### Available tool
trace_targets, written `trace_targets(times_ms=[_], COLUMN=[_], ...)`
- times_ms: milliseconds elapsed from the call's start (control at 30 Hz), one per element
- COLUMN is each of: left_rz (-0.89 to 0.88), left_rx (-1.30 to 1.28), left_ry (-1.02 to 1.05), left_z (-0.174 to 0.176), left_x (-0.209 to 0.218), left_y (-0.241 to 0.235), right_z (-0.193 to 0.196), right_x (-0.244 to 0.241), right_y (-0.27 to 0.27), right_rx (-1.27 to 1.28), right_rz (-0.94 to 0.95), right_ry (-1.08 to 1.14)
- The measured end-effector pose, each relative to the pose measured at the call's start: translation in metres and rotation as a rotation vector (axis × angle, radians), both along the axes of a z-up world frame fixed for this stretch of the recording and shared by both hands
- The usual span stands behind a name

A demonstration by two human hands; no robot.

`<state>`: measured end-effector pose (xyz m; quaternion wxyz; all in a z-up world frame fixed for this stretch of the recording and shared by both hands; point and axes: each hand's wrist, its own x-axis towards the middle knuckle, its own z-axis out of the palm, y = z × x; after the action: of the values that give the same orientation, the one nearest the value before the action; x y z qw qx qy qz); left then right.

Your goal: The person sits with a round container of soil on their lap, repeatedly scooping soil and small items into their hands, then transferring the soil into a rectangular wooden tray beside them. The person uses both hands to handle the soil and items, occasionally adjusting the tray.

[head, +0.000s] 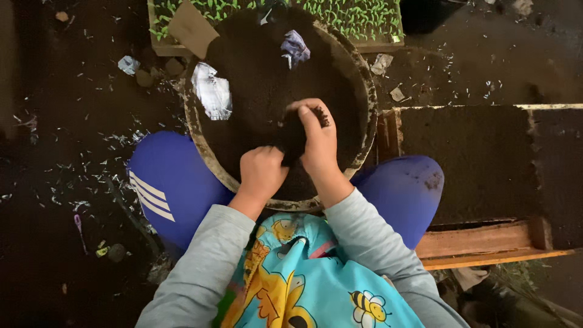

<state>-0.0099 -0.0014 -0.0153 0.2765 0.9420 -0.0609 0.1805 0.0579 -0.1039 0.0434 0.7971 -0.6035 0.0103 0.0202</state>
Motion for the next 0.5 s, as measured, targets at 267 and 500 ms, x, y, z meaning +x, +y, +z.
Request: trace_targets(times_ms=[267, 500], left_rz=[0.064, 0.034], left_rx=[-0.012, -0.043], left_ry=[-0.072, -0.041], left_z=[0.003, 0.006], left_x=[0.001, -0.001], left_y=[0.002, 0.007], right_z=[-0.034, -0.153], right_x=[0.029, 0.053], right_y=[-0.009, -0.034], right_rx=[-0.221, -0.829], right_rz=[0.032, 0.174], right_ry=[-0.336, -0.072])
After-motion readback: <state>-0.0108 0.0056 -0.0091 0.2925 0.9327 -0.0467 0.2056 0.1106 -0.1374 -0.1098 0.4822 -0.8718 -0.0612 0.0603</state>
